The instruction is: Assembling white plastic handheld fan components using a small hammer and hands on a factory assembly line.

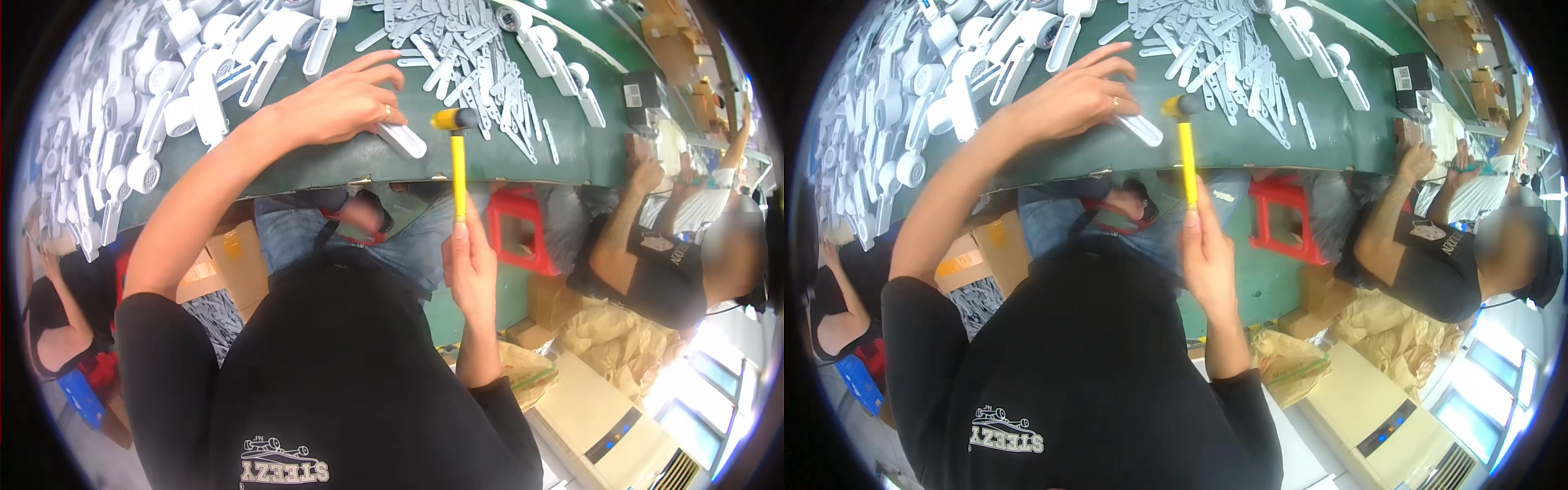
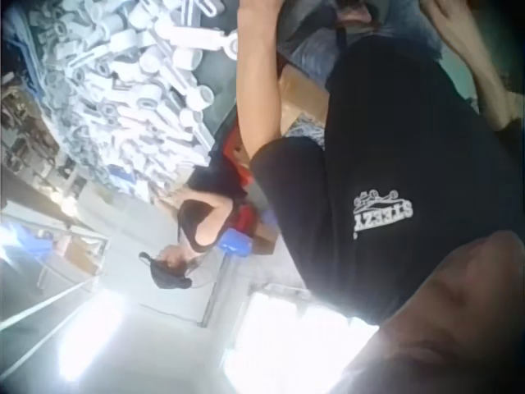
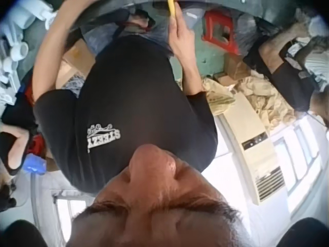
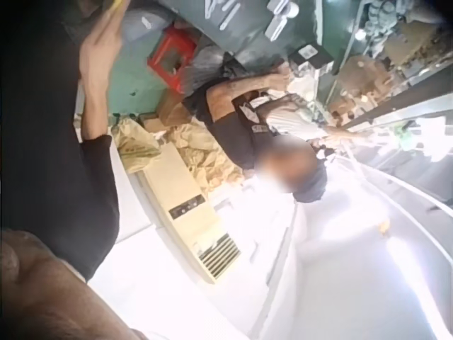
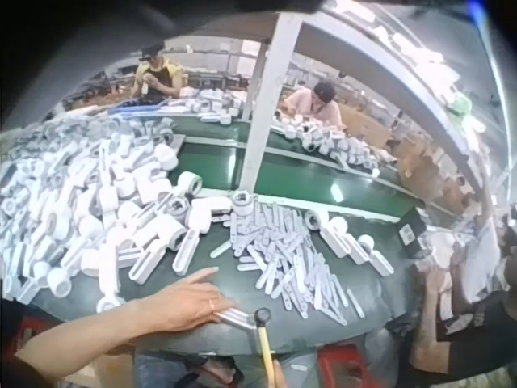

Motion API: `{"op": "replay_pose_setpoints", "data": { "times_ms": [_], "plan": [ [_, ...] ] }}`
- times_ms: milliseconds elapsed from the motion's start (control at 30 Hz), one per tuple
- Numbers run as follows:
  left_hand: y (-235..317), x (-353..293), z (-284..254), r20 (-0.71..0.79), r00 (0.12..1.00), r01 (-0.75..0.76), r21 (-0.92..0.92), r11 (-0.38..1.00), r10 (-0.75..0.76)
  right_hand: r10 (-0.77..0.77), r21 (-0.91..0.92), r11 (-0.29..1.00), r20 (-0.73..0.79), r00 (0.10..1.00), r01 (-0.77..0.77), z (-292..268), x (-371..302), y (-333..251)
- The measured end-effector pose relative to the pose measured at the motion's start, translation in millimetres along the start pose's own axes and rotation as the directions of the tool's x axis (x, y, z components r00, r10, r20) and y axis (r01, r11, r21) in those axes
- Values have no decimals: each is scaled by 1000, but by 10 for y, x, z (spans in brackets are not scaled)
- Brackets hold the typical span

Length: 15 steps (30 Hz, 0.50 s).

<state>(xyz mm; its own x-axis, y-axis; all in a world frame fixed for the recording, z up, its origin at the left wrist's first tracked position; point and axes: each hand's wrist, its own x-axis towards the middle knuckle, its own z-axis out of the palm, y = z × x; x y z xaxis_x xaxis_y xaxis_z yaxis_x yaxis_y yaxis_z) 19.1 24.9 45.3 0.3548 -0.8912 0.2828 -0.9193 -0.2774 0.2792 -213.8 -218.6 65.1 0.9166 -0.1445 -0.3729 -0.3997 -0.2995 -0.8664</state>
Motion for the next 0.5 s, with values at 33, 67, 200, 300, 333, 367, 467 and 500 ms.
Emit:
{"op": "replay_pose_setpoints", "data": {
  "times_ms": [33, 67, 200, 300, 333, 367, 467, 500],
  "plan": [
    [3, 59, -37, 68, 997, -27, 41, 999, 24, -10, 64, 998, -9, 1000, 10, -19, 7, -59],
    [6, 52, -40, 68, 997, -25, 42, 999, 22, -15, 132, 991, -22, 1000, 18, -16, 2, -130],
    [113, -181, -8, -102, 986, 135, 46, 990, -130, -116, 130, 985, 22, 993, 112, 3, -47, -100],
    [452, -548, 220, -358, 829, 436, -66, 898, -429, -174, 88, 982, 52, 983, 169, 99, -17, -99],
    [518, -651, 335, -389, 770, 517, -85, 852, -506, -85, 1, 996, 109, 990, 86, 93, 20, -171],
    [537, -712, 428, -396, 753, 542, -80, 837, -525, -82, -4, 997, 119, 990, 83, 127, 52, -192],
    [503, -642, 533, -485, 735, 481, -119, 869, -473, -198, -179, 963, 38, 979, 202, 161, 77, -274],
    [503, -652, 528, -487, 729, 488, -123, 864, -481, -197, -183, 962, 46, 979, 202, 199, 64, -323]
  ]
}}
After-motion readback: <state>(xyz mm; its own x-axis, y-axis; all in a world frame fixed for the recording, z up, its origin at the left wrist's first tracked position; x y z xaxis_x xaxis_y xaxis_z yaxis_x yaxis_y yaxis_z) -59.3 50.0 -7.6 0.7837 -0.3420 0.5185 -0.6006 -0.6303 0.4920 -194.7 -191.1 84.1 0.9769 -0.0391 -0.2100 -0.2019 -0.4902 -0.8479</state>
